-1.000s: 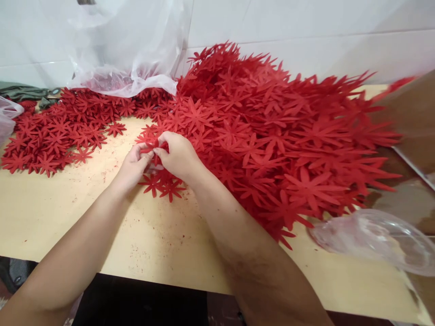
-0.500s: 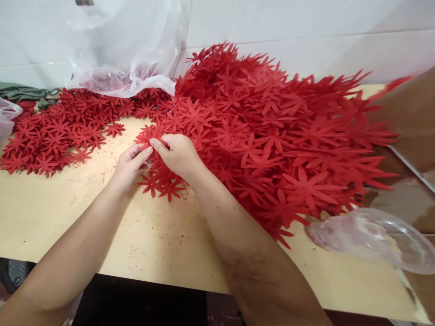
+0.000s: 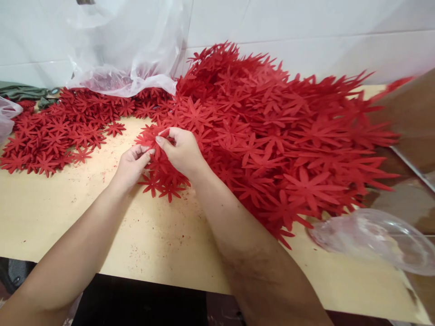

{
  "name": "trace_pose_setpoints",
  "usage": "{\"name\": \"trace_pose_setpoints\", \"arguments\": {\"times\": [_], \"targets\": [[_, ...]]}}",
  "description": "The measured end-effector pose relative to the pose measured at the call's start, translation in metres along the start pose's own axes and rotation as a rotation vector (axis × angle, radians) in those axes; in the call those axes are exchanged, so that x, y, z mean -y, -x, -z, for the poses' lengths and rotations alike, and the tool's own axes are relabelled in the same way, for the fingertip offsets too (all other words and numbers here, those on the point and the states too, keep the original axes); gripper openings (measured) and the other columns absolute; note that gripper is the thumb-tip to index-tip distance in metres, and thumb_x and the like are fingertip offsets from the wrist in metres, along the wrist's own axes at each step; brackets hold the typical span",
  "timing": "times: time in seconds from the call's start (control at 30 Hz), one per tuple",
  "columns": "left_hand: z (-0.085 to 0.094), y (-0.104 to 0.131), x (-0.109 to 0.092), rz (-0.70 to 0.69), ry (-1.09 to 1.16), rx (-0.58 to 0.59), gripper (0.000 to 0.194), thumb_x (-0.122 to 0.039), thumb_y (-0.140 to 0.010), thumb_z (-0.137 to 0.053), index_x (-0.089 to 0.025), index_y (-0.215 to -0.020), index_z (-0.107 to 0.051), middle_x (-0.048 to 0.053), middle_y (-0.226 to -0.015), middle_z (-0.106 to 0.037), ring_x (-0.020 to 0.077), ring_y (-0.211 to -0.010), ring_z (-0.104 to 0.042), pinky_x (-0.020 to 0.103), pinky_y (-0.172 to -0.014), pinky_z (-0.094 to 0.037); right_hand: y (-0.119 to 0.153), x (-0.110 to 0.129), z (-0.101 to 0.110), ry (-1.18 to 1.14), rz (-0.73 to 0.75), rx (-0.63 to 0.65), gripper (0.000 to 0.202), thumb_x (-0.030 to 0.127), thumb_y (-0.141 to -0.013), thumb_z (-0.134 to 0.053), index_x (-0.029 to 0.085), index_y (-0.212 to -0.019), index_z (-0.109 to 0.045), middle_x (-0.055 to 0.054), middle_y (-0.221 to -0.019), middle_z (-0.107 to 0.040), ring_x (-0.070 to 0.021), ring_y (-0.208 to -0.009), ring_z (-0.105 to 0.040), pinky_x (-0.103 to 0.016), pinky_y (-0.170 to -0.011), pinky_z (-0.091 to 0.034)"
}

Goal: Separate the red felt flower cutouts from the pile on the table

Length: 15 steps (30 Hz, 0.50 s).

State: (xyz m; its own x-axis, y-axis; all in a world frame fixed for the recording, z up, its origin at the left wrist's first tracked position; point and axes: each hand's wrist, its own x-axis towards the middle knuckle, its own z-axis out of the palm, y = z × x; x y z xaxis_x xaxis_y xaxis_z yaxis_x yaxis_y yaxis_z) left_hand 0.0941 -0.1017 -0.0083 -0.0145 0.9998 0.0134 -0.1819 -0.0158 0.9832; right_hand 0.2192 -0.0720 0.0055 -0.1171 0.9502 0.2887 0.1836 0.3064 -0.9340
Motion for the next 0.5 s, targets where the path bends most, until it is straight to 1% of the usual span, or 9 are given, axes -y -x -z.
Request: {"name": "trace_pose_setpoints", "arguments": {"times": [0.07, 0.13, 0.23, 0.3, 0.37, 0.4, 0.5], "targets": [[-0.001, 0.0, 0.0, 0.006, -0.028, 0.011, 0.014, -0.011, -0.075, -0.061, -0.014, -0.064, -0.053, -0.005, -0.058, -0.054, 0.0038, -0.052, -0.047, 0.018, -0.056, -0.039, 0.0, 0.0, 0.001, 0.044, -0.031, -0.033, 0.024, 0.023, -0.08, -0.057, 0.019, -0.058, -0.048, 0.003, -0.053, -0.044, -0.0082, -0.05, -0.037, -0.026, -0.05, -0.033], [-0.001, 0.0, 0.0, 0.018, -0.071, 0.021, 0.015, -0.01, -0.074, -0.062, -0.015, -0.064, -0.052, -0.006, -0.055, -0.052, 0.0037, -0.05, -0.045, 0.018, -0.053, -0.037, -0.001, 0.001, 0.003, 0.073, -0.045, -0.081, 0.035, 0.03, -0.084, -0.056, 0.02, -0.054, -0.042, 0.005, -0.048, -0.035, -0.0073, -0.047, -0.03, -0.025, -0.047, -0.026], [0.001, -0.001, 0.002, 0.032, -0.097, -0.012, 0.014, -0.01, -0.075, -0.06, -0.015, -0.065, -0.052, -0.006, -0.052, -0.05, 0.0038, -0.047, -0.042, 0.018, -0.05, -0.033, -0.003, 0.002, 0.009, 0.058, -0.039, -0.173, 0.047, 0.042, -0.085, -0.055, 0.021, -0.051, -0.031, 0.006, -0.047, -0.025, -0.0066, -0.045, -0.023, -0.026, -0.046, -0.021], [0.003, -0.003, 0.002, 0.033, -0.076, -0.051, 0.015, -0.01, -0.077, -0.059, -0.016, -0.066, -0.051, -0.007, -0.052, -0.049, 0.0037, -0.046, -0.041, 0.017, -0.049, -0.033, -0.005, 0.002, 0.013, 0.044, -0.047, -0.218, 0.049, 0.045, -0.085, -0.054, 0.021, -0.051, -0.029, 0.006, -0.047, -0.022, -0.0063, -0.045, -0.02, -0.026, -0.045, -0.02], [0.005, -0.005, 0.002, 0.014, -0.041, -0.081, 0.013, -0.007, -0.075, -0.059, -0.016, -0.068, -0.051, -0.006, -0.056, -0.051, 0.0035, -0.049, -0.044, 0.017, -0.051, -0.035, -0.006, 0.001, 0.015, 0.034, -0.066, -0.233, 0.045, 0.041, -0.085, -0.056, 0.021, -0.052, -0.034, 0.006, -0.048, -0.025, -0.0062, -0.045, -0.022, -0.025, -0.046, -0.022], [0.006, -0.005, 0.001, 0.0, -0.026, -0.092, 0.012, -0.005, -0.074, -0.059, -0.016, -0.07, -0.053, -0.006, -0.058, -0.052, 0.0034, -0.051, -0.046, 0.016, -0.053, -0.037, -0.006, 0.0, 0.014, 0.018, -0.075, -0.226, 0.04, 0.037, -0.084, -0.057, 0.02, -0.054, -0.037, 0.006, -0.048, -0.028, -0.0064, -0.045, -0.025, -0.025, -0.046, -0.025], [0.006, -0.006, 0.002, -0.027, -0.009, -0.102, 0.016, -0.004, -0.069, -0.063, -0.015, -0.081, -0.06, -0.005, -0.064, -0.055, 0.0036, -0.056, -0.049, 0.017, -0.058, -0.041, -0.006, -0.001, 0.01, -0.083, -0.108, -0.154, 0.021, 0.023, -0.078, -0.062, 0.02, -0.064, -0.047, 0.005, -0.056, -0.045, -0.008, -0.051, -0.04, -0.025, -0.053, -0.037]]}}
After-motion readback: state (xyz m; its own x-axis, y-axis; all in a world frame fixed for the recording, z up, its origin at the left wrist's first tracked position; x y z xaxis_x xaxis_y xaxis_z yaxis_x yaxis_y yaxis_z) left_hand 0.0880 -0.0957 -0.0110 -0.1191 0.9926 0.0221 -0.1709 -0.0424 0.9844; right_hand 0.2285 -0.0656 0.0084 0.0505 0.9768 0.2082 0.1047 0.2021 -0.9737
